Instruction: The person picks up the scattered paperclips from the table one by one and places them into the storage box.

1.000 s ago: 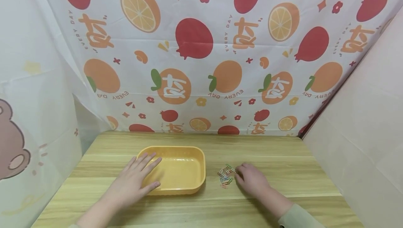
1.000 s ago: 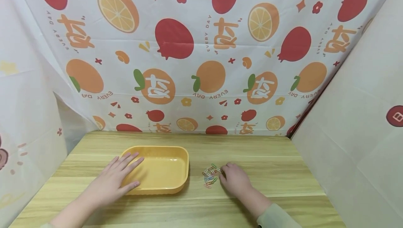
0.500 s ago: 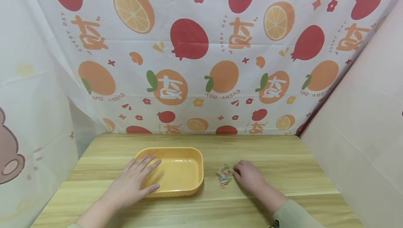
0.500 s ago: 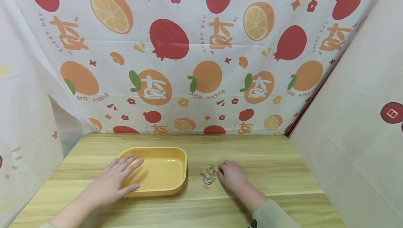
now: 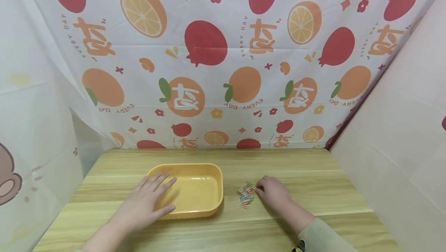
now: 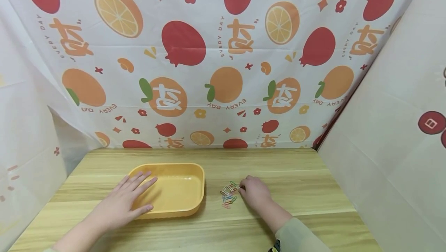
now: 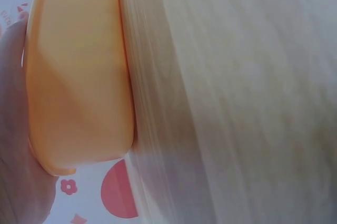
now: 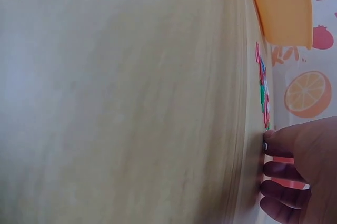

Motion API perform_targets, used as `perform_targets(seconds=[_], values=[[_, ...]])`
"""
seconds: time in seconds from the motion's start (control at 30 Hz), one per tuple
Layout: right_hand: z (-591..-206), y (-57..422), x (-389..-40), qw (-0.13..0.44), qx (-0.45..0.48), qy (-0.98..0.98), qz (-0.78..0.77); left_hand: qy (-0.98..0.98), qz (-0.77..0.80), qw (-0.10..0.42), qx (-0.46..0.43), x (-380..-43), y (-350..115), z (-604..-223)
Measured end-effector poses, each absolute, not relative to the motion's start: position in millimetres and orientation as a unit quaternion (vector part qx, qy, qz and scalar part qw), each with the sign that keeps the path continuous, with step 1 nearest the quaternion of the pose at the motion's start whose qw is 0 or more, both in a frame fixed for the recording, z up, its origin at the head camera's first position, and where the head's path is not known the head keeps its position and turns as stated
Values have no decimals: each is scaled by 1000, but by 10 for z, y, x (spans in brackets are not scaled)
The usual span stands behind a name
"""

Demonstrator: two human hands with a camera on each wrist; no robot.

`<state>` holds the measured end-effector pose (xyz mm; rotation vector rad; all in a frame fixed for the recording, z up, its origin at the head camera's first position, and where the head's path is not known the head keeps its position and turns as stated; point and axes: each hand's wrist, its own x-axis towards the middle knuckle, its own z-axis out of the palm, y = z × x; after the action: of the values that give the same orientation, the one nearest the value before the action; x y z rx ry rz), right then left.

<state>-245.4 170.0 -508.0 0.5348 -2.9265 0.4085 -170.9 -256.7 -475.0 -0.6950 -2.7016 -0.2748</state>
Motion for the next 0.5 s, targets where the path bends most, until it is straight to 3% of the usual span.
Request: perform_targets(seconds=[0.5], values=[[-5057, 1699, -2505, 35, 145, -972, 179, -958, -103, 141, -228, -1687, -2549, -4760]])
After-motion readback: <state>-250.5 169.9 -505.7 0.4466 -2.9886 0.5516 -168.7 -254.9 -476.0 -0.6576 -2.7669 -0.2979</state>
